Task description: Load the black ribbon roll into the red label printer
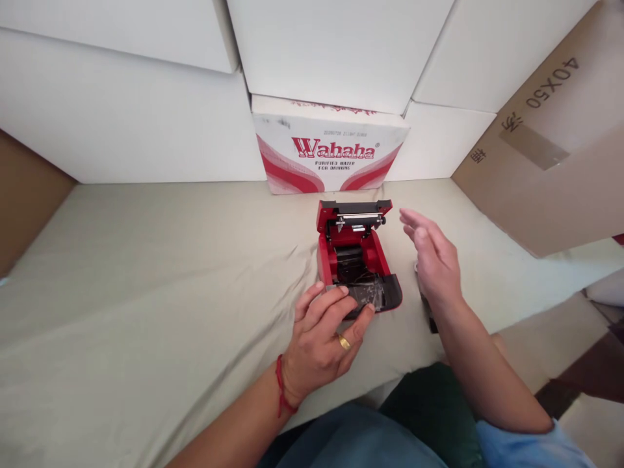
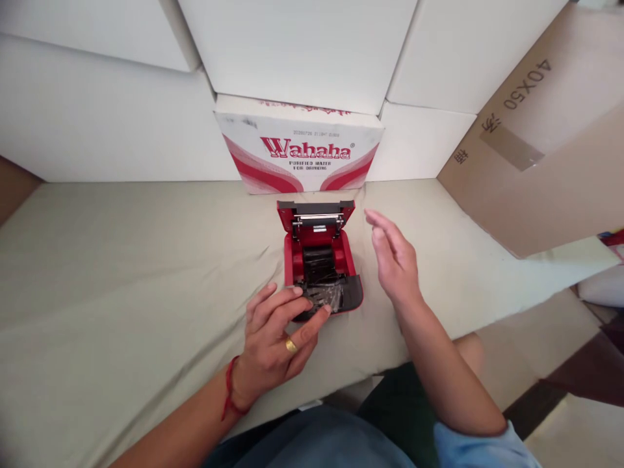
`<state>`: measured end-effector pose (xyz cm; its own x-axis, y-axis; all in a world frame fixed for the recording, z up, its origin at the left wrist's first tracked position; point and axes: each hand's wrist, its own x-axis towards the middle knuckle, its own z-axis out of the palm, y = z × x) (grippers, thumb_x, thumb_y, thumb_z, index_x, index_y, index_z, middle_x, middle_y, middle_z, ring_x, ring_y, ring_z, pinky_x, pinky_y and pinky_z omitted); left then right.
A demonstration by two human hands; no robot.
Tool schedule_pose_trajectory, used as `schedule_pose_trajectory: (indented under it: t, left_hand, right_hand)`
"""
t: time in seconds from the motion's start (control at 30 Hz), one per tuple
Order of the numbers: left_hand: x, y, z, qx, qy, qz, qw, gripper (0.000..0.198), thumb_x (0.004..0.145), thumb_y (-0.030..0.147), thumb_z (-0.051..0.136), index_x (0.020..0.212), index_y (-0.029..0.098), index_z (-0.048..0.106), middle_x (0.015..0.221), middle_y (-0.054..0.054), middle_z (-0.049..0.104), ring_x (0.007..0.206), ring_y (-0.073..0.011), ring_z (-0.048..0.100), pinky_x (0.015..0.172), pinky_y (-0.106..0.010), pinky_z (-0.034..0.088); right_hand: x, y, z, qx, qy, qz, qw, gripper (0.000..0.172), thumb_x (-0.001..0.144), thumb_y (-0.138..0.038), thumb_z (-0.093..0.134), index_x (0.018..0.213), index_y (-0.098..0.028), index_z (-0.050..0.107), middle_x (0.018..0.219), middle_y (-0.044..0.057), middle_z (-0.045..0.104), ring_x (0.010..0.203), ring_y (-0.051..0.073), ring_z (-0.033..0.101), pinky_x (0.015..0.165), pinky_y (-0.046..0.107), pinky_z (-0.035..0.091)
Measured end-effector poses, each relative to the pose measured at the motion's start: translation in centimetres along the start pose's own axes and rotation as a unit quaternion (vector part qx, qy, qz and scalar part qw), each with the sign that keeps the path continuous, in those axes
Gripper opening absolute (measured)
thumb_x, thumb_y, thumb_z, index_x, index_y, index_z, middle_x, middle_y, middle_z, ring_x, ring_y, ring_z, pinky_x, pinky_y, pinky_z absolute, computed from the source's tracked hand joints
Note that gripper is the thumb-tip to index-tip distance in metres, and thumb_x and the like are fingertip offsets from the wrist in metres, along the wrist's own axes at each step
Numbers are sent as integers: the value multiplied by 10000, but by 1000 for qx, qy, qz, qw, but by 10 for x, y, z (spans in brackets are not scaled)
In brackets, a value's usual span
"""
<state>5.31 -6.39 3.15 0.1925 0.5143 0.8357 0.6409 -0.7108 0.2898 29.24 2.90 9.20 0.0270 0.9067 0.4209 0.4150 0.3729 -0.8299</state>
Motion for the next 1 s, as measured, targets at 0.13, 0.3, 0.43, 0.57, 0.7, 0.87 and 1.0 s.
schedule_pose_trajectory:
  t: [0.13, 0.3, 0.43, 0.57, 0.7, 0.87, 1.0]
  left_hand:
    - [-2, 0, 0, -10, -13, 4, 1000, 541, 957, 113, 767, 1437, 362, 774, 1159, -15, 849, 1267, -232, 771, 1382, -457, 433]
    - [-5, -1, -1, -3, -19, 8, 1000, 557, 948, 118, 766, 1445, 371, 775, 1147, -19, 849, 1257, -236, 783, 1393, -476, 448]
    - [-5, -2, -2, 4, -14, 16, 1000, 522, 955, 124, 727, 1413, 368, 782, 1103, -21, 845, 1233, -241, 787, 1376, -486, 469]
    - [-5, -1, -1, -4, 1, 10, 1000, 518, 960, 112, 721, 1409, 362, 784, 1108, -18, 845, 1239, -238, 777, 1365, -474, 464]
    - [-4, 0, -1, -10, -1, 10, 1000, 496, 966, 109, 718, 1391, 352, 797, 1102, -24, 837, 1237, -238, 764, 1348, -463, 463]
    - [-3, -18, -5, -58, 22, -38, 997, 616, 1050, 218, 696, 1654, 330, 656, 1333, -74, 816, 1443, -273, 701, 1387, -498, 429]
    - [0, -44, -7, -140, -25, -161, 977, 459, 1218, 307, 466, 1599, 362, 716, 1569, -42, 784, 1662, -273, 570, 1454, -539, 339]
  right_hand:
    - [46, 13, 29, 54, -21, 14, 998, 725, 1154, -820, 490, 1682, -344, 634, 1741, 122, 685, 1622, 310, 651, 1339, 594, 540]
    - [47, -1, 39, 59, -39, -4, 998, 714, 1162, -822, 450, 1307, -283, 895, 1304, 101, 906, 1261, 322, 851, 1206, 569, 648]
    - [23, -13, 26, 35, -24, -21, 999, 580, 1163, -745, 568, 1121, -309, 949, 1215, 66, 932, 1266, 326, 860, 1247, 579, 630]
    - [-1, -17, 13, 20, -57, -64, 996, 480, 1191, -656, 595, 1122, -337, 947, 1240, 44, 938, 1315, 310, 860, 1340, 611, 561]
    - [-24, -7, 8, -40, -91, -95, 990, 444, 1218, -577, 568, 1136, -348, 939, 1280, 43, 933, 1334, 313, 860, 1344, 652, 556]
    - [-37, 2, 10, -25, -110, -97, 989, 374, 1221, -467, 583, 1220, -340, 935, 1325, 55, 921, 1388, 308, 837, 1244, 603, 664]
    - [-38, 2, 14, 10, -92, -90, 992, 332, 1217, -396, 613, 1211, -341, 940, 1295, 37, 929, 1370, 290, 845, 1233, 565, 678]
